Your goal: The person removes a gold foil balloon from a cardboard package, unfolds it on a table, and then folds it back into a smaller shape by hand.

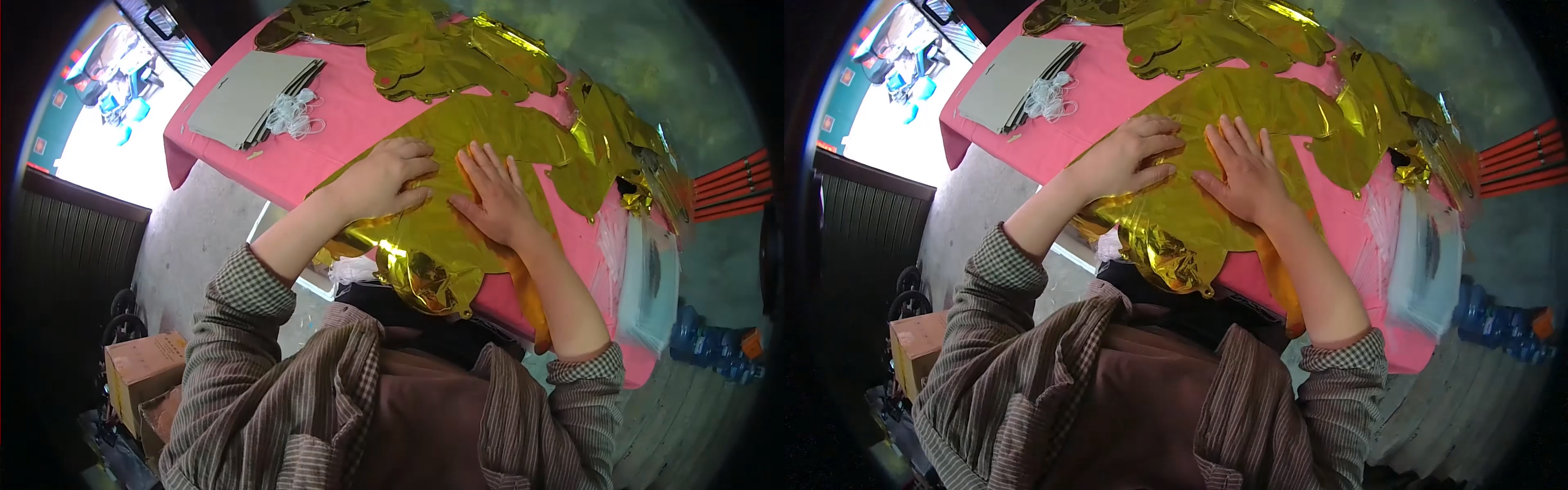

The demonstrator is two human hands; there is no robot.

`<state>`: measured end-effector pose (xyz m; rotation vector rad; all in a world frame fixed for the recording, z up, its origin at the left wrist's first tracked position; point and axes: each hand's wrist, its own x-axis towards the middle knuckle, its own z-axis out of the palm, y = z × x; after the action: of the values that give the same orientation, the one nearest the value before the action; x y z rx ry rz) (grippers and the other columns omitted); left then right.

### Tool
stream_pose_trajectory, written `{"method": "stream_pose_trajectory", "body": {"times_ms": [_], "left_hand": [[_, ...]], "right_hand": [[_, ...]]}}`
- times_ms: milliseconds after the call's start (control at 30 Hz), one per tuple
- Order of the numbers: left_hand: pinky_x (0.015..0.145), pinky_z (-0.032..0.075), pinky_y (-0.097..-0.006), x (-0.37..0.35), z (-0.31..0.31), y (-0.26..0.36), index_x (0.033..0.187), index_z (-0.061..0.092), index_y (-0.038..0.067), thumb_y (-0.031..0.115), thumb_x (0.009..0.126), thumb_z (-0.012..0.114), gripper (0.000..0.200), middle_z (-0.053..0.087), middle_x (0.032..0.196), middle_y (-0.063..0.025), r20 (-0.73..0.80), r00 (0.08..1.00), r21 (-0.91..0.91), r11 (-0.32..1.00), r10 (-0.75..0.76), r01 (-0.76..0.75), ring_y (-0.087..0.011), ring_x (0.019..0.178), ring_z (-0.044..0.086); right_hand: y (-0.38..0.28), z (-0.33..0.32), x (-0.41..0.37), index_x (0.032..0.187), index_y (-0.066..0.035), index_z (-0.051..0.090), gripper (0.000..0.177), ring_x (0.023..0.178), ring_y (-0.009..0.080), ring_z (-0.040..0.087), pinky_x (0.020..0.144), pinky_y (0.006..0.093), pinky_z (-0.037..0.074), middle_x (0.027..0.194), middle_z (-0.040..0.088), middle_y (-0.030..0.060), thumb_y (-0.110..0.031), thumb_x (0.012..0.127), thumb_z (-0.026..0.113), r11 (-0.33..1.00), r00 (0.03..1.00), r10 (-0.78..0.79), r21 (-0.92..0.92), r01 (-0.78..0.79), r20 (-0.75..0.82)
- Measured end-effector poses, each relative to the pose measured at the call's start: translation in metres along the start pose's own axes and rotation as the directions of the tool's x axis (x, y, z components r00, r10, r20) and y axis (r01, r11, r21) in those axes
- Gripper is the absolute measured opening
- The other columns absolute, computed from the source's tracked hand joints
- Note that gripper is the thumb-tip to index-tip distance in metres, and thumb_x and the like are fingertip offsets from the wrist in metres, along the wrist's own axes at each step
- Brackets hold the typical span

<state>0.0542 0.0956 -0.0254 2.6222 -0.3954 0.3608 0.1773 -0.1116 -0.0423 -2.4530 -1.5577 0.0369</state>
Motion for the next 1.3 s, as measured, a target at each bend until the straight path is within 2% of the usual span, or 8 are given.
{"method": "stream_pose_trajectory", "body": {"times_ms": [233,367,433,533,600,800,1000,1300], "left_hand": [[0.098,0.039,-0.0403,-0.001,-0.001,-0.004,0.106,0.062,0.002,0.019,0.077,0.068,0.035,0.055,0.119,-0.0178,-0.086,0.996,-0.178,0.984,-0.039,0.023,-0.0334,0.114,0.05],[0.096,0.041,-0.0388,-0.017,-0.019,0.007,0.099,0.062,0.002,0.015,0.075,0.068,0.028,0.056,0.115,-0.0168,-0.145,0.989,-0.012,0.999,0.035,-0.037,-0.033,0.112,0.051],[0.096,0.042,-0.0398,-0.03,-0.032,0.015,0.1,0.063,0.002,0.01,0.076,0.068,0.026,0.054,0.12,-0.0161,0.055,0.997,-0.202,0.977,-0.052,0.062,-0.0327,0.115,0.049],[0.097,0.041,-0.0394,-0.05,-0.04,0.026,0.096,0.063,0.002,0.009,0.075,0.068,0.023,0.055,0.119,-0.0152,0.101,0.992,-0.214,0.972,-0.077,0.097,-0.0318,0.116,0.048],[0.097,0.041,-0.0395,-0.056,-0.037,0.027,0.096,0.063,0.002,0.008,0.075,0.068,0.022,0.055,0.119,-0.0147,0.084,0.994,-0.21,0.973,-0.074,0.091,-0.0314,0.116,0.048],[0.098,0.04,-0.0399,-0.06,-0.034,0.027,0.095,0.063,0.002,0.007,0.076,0.067,0.021,0.055,0.12,-0.0136,0.068,0.994,-0.222,0.97,-0.088,0.101,-0.031,0.118,0.047],[0.098,0.04,-0.0407,-0.061,-0.033,0.026,0.097,0.062,0.003,0.008,0.076,0.068,0.022,0.055,0.12,-0.0136,0.065,0.994,-0.243,0.965,-0.09,0.103,-0.0318,0.117,0.047],[0.098,0.04,-0.0413,-0.062,-0.032,0.024,0.098,0.062,0.002,0.01,0.077,0.068,0.023,0.055,0.119,-0.0139,0.053,0.996,-0.235,0.969,-0.07,0.081,-0.0322,0.117,0.047]], "right_hand": [[-0.001,0.002,-0.001,0.144,-0.013,0.03,0.069,0.14,0.0287,0.019,0.113,0.0491,0.009,0.15,0.024,0.0123,-0.053,0.09,0.045,0.999,1.0,-0.022,-0.049,0.021,-0.02],[-0.004,-0.002,0.0,0.145,-0.011,0.027,0.07,0.14,0.0287,0.02,0.112,0.0524,0.007,0.151,0.023,0.0127,-0.053,0.091,0.042,0.995,1.0,-0.008,-0.094,0.01,0.024],[-0.005,-0.004,0.001,0.145,-0.011,0.026,0.07,0.14,0.0287,0.02,0.112,0.0536,0.006,0.151,0.023,0.0131,-0.054,0.091,0.04,0.99,0.999,-0.004,-0.138,0.009,0.039],[-0.005,-0.005,0.0,0.145,-0.01,0.024,0.072,0.14,0.0284,0.02,0.111,0.0556,0.003,0.151,0.022,0.0134,-0.056,0.092,0.035,0.972,0.998,-0.01,-0.234,0.024,0.062],[-0.004,-0.004,0.002,0.144,-0.008,0.025,0.077,0.14,0.0281,0.02,0.111,0.0584,0.002,0.15,0.023,0.0144,-0.061,0.09,0.031,0.97,0.997,-0.022,-0.241,0.038,0.07],[-0.008,-0.011,0.004,0.146,-0.011,0.021,0.073,0.141,0.0271,0.017,0.111,0.056,0.001,0.152,0.019,0.0129,-0.058,0.092,0.032,0.972,0.989,0.035,-0.237,0.001,0.146],[-0.01,-0.006,0.002,0.146,-0.011,0.022,0.071,0.141,0.0272,0.016,0.111,0.0565,0.001,0.152,0.019,0.0128,-0.055,0.092,0.037,0.99,0.993,0.064,-0.128,-0.051,0.099],[-0.011,-0.003,0.003,0.145,-0.009,0.023,0.072,0.141,0.0288,0.017,0.11,0.0573,0.002,0.151,0.02,0.0144,-0.055,0.092,0.037,0.988,0.996,0.049,-0.15,-0.038,0.068]]}}
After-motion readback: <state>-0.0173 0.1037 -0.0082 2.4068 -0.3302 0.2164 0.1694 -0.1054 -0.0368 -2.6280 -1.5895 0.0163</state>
